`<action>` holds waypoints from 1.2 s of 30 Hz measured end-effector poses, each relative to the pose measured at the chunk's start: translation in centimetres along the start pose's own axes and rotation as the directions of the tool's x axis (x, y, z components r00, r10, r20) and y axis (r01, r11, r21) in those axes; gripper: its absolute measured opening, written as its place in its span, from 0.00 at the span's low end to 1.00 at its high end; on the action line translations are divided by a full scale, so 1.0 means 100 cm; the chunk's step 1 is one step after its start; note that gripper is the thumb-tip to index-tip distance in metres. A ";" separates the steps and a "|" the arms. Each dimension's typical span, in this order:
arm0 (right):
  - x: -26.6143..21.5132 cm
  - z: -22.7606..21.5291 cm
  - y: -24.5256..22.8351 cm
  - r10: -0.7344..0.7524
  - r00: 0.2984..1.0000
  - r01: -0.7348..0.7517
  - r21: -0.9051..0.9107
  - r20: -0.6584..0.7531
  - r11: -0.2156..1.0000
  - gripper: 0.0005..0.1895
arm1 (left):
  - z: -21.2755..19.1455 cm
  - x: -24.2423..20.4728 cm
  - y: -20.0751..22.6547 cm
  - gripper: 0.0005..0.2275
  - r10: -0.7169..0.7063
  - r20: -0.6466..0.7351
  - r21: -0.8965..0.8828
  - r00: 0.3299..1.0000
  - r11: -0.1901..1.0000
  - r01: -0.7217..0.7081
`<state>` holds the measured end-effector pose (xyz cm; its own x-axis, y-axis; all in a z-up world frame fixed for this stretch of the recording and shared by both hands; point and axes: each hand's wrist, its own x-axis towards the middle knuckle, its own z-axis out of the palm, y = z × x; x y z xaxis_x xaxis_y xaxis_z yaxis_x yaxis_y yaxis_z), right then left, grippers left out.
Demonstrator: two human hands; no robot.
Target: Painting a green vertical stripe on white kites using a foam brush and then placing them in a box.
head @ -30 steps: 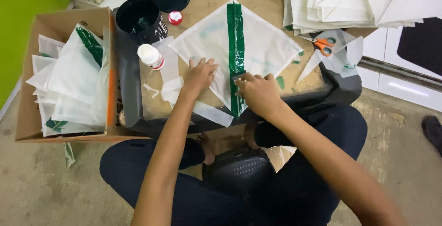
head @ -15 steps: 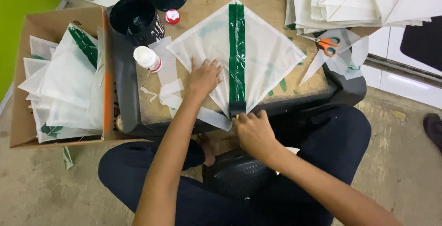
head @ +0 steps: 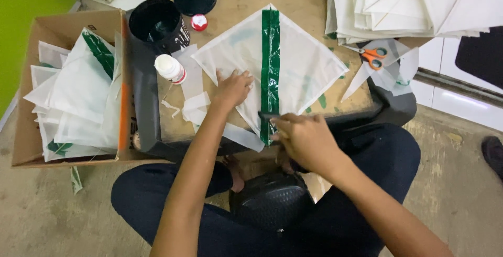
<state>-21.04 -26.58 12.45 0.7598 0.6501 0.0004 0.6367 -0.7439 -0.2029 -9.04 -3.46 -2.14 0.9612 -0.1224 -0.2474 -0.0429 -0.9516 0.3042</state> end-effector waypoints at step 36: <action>0.435 0.148 0.050 0.136 0.834 0.109 0.403 -0.534 0.909 0.31 | -0.121 0.090 -0.187 0.15 -0.153 -0.505 -0.030 0.850 0.987 0.160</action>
<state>13.25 0.25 -3.02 0.7910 0.3588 0.4956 0.6087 -0.5429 -0.5786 3.73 16.68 1.08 0.9608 0.1838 0.2076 0.1195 -0.9501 0.2881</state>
